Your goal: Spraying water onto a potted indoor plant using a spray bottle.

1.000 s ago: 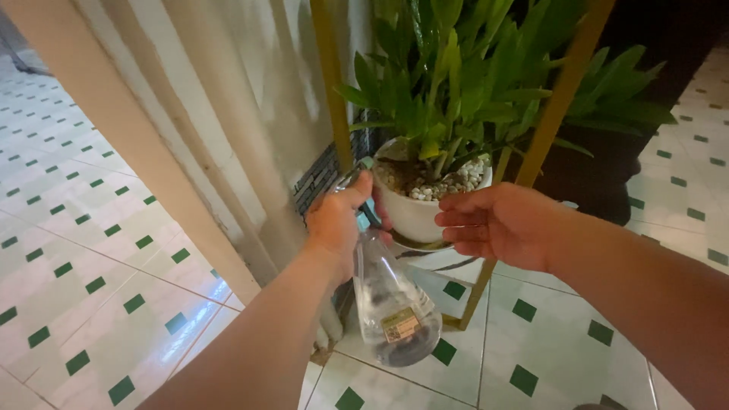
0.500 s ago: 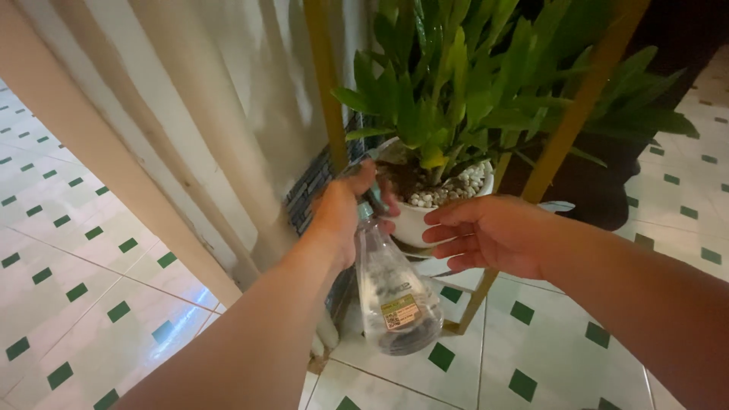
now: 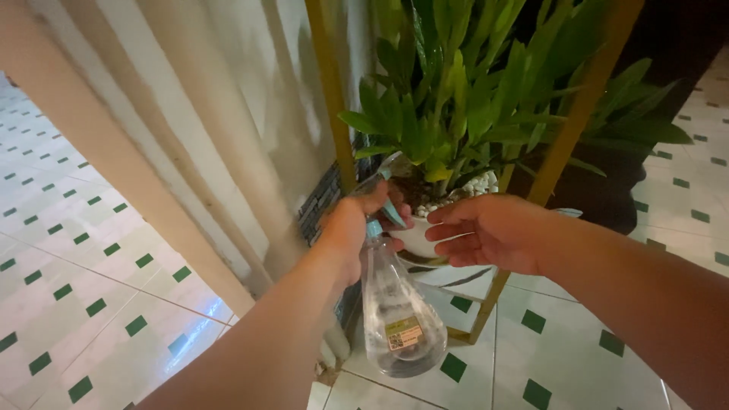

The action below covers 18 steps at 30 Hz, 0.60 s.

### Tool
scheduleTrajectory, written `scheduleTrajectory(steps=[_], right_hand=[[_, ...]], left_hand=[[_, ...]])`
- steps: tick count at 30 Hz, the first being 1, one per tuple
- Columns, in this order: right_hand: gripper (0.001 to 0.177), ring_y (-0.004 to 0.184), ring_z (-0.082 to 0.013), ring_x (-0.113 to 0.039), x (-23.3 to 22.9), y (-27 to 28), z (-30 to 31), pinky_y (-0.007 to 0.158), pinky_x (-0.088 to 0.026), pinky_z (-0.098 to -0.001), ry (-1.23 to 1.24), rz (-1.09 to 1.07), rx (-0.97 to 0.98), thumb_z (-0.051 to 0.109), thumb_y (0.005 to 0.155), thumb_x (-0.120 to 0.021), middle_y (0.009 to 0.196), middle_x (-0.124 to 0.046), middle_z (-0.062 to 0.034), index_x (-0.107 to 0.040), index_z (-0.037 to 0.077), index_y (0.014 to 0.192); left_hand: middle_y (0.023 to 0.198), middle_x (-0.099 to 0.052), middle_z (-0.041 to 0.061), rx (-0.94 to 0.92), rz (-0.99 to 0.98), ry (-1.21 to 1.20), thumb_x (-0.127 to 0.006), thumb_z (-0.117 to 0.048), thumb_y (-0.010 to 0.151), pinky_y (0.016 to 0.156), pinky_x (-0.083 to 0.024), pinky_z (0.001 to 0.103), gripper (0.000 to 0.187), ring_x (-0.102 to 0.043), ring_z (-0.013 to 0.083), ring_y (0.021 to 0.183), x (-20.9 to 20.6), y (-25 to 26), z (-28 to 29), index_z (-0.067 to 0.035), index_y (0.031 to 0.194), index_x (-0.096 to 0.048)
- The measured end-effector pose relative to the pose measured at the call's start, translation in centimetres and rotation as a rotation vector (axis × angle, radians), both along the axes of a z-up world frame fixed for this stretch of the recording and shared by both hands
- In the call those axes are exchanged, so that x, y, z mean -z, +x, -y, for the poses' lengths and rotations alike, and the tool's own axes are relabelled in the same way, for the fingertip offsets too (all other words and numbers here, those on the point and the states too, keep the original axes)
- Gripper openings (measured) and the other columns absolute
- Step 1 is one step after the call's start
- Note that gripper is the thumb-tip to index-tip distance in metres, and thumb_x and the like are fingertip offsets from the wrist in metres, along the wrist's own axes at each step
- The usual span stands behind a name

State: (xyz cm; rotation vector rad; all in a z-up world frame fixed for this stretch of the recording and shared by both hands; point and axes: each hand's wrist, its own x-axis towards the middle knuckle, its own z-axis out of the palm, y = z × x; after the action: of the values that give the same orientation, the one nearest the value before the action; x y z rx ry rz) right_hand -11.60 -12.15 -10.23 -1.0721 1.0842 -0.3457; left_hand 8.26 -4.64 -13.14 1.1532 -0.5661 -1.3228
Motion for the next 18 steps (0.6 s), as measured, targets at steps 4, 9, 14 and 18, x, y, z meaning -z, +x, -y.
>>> scheduleTrajectory(steps=[4,9,14,18], right_hand=[[0.034,0.091,-0.0232,-0.067,-0.1,0.1,-0.5,0.085,-0.056,-0.0385,-0.008,-0.003,-0.012,0.018,0.093,-0.058,0.114,-0.074,-0.0118,-0.068,0.005,0.123],[0.032,0.096,-0.0240,-0.067,-0.7,0.2,-1.5,0.086,-0.055,-0.0395,-0.021,0.022,-0.005,0.020,0.094,-0.058,0.114,-0.073,-0.0115,-0.068,0.006,0.121],[0.032,0.097,-0.0239,-0.067,-1.8,0.4,-2.9,0.086,-0.055,-0.0397,-0.033,0.008,-0.013,0.020,0.094,-0.059,0.112,-0.074,-0.0113,-0.068,0.005,0.121],[0.033,0.098,-0.0243,-0.067,-1.9,0.2,-2.9,0.087,-0.055,-0.0391,-0.023,0.047,-0.029,0.020,0.095,-0.059,0.111,-0.073,-0.0122,-0.068,0.002,0.122]], left_hand=[[0.082,-0.073,0.005,-0.007,0.078,-0.035,-0.060,-0.043,0.096,0.066,-0.056,0.038,0.037,-0.072,0.0198,0.077,-0.6,-0.3,-1.5,-0.007,0.095,-0.069],[0.077,-0.065,0.008,-0.095,0.038,0.009,-0.066,-0.037,0.098,0.059,-0.052,0.041,0.030,-0.063,0.0261,0.069,-1.3,-0.6,-2.4,-0.007,0.091,-0.065],[0.079,-0.071,0.007,-0.069,0.130,-0.083,-0.064,-0.036,0.094,0.059,-0.054,0.038,0.031,-0.071,0.0215,0.071,-3.4,-0.9,-4.6,-0.007,0.088,-0.070],[0.075,-0.069,0.011,-0.132,0.169,-0.019,-0.065,-0.038,0.094,0.056,-0.052,0.039,0.034,-0.067,0.0246,0.065,-2.8,-0.9,-4.8,-0.006,0.084,-0.068]])
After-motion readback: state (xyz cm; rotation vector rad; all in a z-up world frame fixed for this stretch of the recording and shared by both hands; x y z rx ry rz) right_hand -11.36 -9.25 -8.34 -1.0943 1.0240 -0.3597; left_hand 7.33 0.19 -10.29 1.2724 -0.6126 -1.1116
